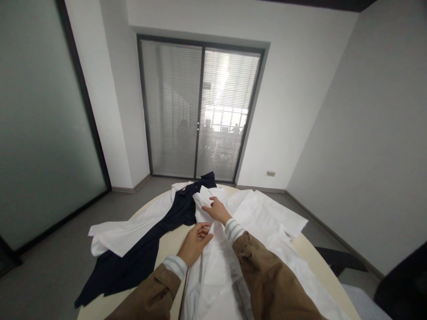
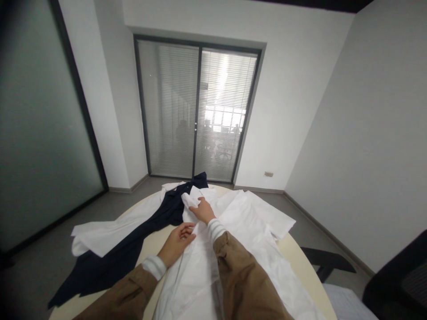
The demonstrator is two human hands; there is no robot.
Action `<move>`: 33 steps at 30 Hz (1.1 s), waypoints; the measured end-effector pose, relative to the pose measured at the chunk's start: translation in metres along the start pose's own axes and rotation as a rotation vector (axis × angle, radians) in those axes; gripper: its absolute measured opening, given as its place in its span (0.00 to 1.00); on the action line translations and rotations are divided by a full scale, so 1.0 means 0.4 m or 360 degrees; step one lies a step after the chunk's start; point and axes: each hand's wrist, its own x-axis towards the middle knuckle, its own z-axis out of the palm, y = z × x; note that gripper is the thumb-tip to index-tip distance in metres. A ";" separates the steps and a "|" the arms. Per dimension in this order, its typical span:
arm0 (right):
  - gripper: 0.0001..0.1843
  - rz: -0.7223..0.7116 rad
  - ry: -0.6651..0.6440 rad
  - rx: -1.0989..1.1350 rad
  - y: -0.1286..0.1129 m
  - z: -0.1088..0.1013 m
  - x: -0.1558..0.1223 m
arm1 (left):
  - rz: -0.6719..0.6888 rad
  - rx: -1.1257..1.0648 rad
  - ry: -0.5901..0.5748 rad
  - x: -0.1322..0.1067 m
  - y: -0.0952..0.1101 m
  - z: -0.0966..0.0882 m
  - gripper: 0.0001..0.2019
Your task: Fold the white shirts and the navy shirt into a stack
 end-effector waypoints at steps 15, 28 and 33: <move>0.30 0.0126 0.0033 0.0070 0.083 0.019 -0.018 | 0.0543 0.1033 -0.0547 -0.054 0.029 -0.022 0.26; 0.40 0.0220 -0.0065 0.0393 0.092 -0.007 -0.027 | 0.0759 0.1332 -0.0366 -0.066 0.066 0.024 0.09; 0.51 0.0307 -0.0292 0.0364 0.104 -0.051 -0.071 | 0.0734 0.1452 -0.0324 -0.074 0.066 0.038 0.08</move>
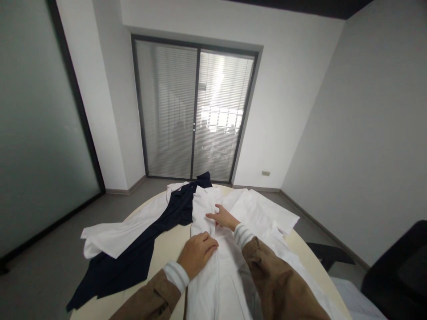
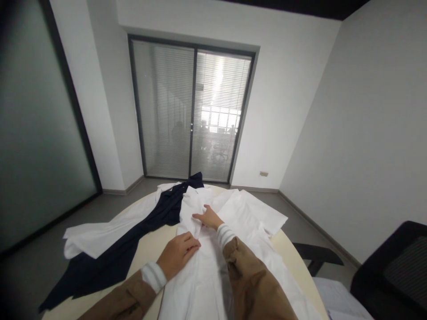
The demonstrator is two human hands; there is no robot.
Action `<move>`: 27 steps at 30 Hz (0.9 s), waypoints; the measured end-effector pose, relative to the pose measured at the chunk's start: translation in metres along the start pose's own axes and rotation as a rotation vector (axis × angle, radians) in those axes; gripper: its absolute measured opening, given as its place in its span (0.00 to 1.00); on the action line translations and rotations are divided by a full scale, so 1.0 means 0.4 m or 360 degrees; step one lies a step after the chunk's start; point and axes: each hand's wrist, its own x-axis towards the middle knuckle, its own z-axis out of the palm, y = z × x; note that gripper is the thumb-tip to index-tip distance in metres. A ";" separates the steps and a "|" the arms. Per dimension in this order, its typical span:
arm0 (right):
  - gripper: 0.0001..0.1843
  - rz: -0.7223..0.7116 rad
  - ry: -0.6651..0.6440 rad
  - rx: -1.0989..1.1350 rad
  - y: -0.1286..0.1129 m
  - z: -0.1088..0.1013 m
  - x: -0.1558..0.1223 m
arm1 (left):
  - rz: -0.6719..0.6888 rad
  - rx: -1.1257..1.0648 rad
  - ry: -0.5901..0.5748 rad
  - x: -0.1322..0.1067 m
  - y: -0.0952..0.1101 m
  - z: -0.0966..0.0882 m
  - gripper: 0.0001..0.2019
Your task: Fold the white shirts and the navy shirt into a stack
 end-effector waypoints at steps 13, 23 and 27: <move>0.46 -0.0479 -0.0115 0.0733 0.129 0.019 -0.072 | 0.0438 -0.0166 -0.0483 -0.040 0.066 -0.036 0.22; 0.23 -0.0680 -0.0104 0.0503 0.140 0.019 -0.085 | 0.0553 -0.0269 -0.0684 -0.081 0.077 -0.013 0.07; 0.23 -0.0635 -0.0109 0.0406 0.138 0.016 -0.088 | 0.0571 -0.0356 -0.0675 -0.069 0.097 -0.017 0.03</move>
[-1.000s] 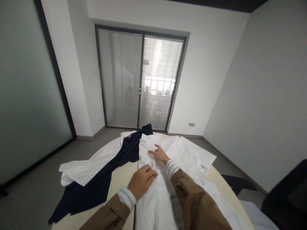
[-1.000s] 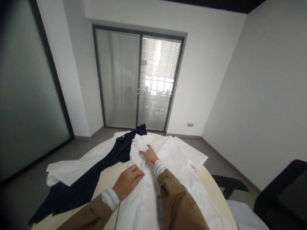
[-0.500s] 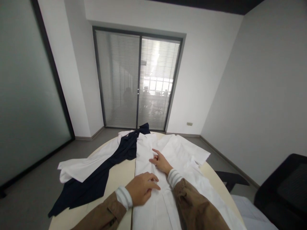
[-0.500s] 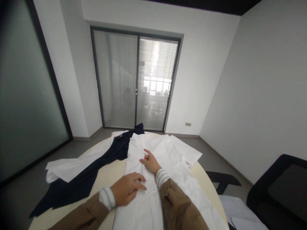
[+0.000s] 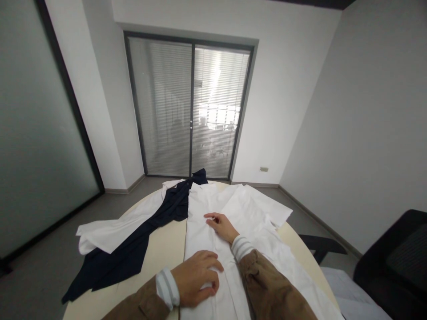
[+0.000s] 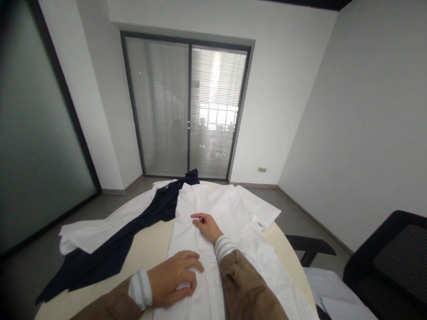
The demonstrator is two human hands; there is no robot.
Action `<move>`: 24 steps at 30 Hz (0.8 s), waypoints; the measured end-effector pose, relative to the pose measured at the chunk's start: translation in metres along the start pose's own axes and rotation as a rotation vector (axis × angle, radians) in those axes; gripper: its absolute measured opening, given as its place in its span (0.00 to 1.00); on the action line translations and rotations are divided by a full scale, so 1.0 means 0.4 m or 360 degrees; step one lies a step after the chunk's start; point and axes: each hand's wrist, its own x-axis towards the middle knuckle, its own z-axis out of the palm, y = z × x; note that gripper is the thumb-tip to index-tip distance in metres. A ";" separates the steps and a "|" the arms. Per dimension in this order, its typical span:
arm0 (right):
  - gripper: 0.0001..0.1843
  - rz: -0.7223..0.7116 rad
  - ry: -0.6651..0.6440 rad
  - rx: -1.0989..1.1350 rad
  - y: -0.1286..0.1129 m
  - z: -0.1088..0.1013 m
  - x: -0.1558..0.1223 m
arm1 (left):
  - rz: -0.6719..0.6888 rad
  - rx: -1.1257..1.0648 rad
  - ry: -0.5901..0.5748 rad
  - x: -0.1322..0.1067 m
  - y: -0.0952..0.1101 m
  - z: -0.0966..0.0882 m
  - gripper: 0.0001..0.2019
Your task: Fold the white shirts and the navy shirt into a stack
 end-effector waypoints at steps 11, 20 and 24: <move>0.23 -0.0017 0.0086 -0.0061 0.006 -0.010 -0.001 | 0.0092 0.0060 0.0035 0.028 0.021 0.033 0.15; 0.24 0.0016 0.0202 -0.0003 -0.006 -0.016 0.001 | 0.0009 0.0025 0.0189 0.057 0.047 0.041 0.06; 0.24 0.0064 0.0192 -0.0022 -0.013 -0.014 -0.003 | -0.0046 0.0204 0.0083 0.061 0.045 0.073 0.04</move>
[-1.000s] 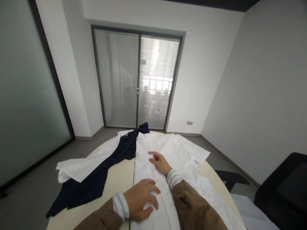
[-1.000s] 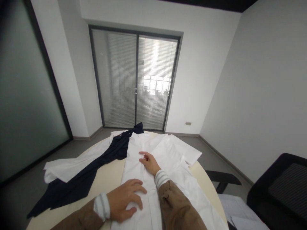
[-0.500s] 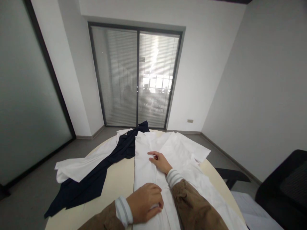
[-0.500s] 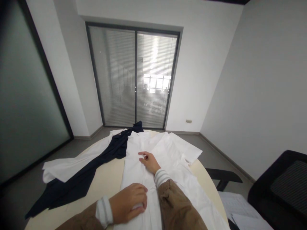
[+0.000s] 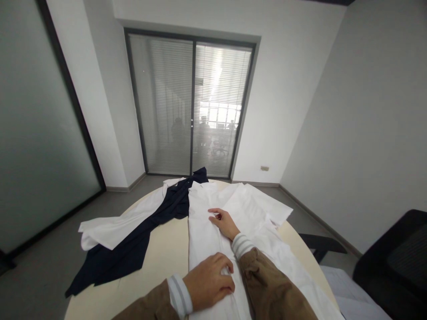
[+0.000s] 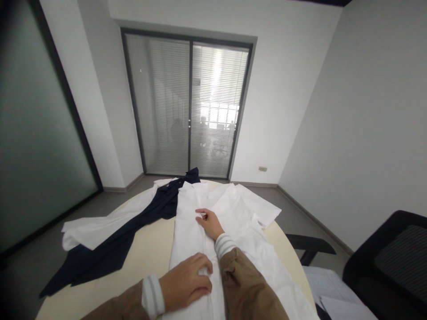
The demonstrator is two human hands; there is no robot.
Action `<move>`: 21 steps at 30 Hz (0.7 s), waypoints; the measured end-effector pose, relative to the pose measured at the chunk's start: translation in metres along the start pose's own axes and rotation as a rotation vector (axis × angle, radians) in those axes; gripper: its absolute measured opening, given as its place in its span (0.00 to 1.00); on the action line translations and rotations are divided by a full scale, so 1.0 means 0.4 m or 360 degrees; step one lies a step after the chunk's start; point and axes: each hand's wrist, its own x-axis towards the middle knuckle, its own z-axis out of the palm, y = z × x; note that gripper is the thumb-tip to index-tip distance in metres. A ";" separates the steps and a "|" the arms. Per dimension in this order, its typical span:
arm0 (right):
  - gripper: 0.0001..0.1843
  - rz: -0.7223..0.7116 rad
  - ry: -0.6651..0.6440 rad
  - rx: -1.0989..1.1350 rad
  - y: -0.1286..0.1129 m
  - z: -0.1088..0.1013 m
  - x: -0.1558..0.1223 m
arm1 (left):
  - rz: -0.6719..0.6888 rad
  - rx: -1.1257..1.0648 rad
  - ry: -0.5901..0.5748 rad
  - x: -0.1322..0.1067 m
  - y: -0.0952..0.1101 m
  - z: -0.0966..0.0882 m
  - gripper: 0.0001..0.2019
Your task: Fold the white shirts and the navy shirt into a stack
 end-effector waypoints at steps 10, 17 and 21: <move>0.22 -0.0011 -0.0036 -0.0237 0.019 -0.003 0.015 | -0.0008 0.0074 -0.0187 -0.017 0.017 -0.016 0.19; 0.18 -0.0208 0.0023 -0.0711 -0.053 -0.001 -0.001 | 0.0110 -0.0073 -0.0187 -0.037 0.001 -0.019 0.30; 0.24 -0.0539 -0.0354 -0.1041 -0.111 0.002 -0.055 | 0.0181 -0.0220 -0.0202 -0.045 -0.012 -0.025 0.33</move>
